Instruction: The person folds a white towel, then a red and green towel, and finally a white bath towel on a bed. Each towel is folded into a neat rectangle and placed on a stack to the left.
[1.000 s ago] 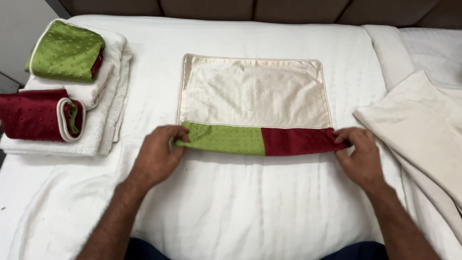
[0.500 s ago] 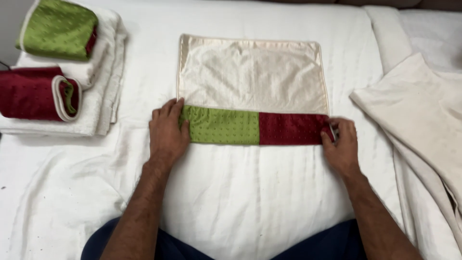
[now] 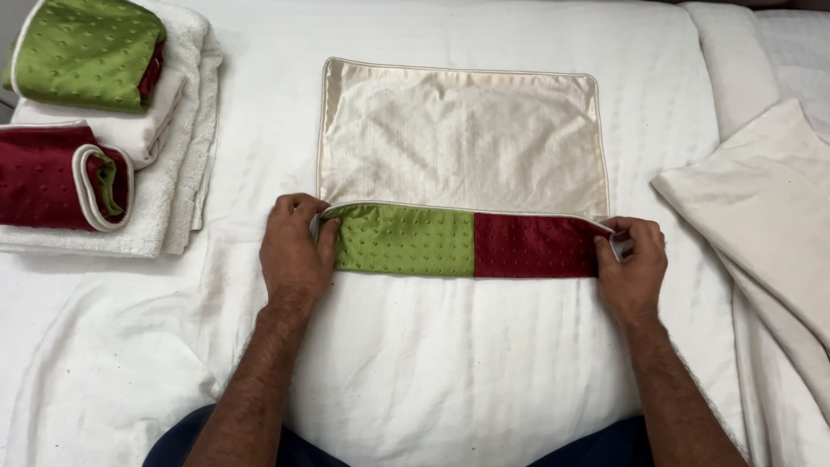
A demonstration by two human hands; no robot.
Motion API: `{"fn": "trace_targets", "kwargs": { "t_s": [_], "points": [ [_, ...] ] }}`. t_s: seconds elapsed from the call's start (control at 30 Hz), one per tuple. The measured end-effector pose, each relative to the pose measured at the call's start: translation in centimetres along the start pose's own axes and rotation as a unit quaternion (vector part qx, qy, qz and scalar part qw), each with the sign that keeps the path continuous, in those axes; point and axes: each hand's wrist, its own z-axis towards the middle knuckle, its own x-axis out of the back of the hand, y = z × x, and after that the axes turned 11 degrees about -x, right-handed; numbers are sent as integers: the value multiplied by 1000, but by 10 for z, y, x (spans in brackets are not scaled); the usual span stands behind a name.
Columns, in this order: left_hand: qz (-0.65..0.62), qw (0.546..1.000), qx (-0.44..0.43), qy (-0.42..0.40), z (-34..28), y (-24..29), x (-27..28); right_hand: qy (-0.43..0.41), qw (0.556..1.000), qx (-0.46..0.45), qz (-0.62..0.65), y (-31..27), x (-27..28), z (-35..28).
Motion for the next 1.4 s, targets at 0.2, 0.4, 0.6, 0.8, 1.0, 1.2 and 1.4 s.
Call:
{"fn": "trace_targets", "kwargs": {
  "t_s": [0.2, 0.4, 0.6, 0.8, 1.0, 1.2, 1.4],
  "points": [
    [-82, 995, 52, 4, 0, 12, 27, 50, 998, 15, 38, -12, 15, -9],
    [-215, 976, 45, -2, -14, 3, 63, 15, 976, -29, 216, 16, 38, -16],
    [-222, 944, 120, -213, -24, 13, 93, -58, 968, -21, 244, 45, 50, -19],
    [-149, 936, 169, -269, -30, 1, 67, -103, 976, -148, 120, 3, 46, -35],
    [-65, 936, 154, -309, -29, 13, 66, -185, 970, -138, -80, -13, 54, -40],
    [-33, 938, 112, -327, -29, 16, 69, -208, 960, -115, -146, -19, 64, -41],
    [-38, 953, 158, -257, -28, 25, 64, -207, 949, -191, -144, -22, 59, -39]
  ]
}}
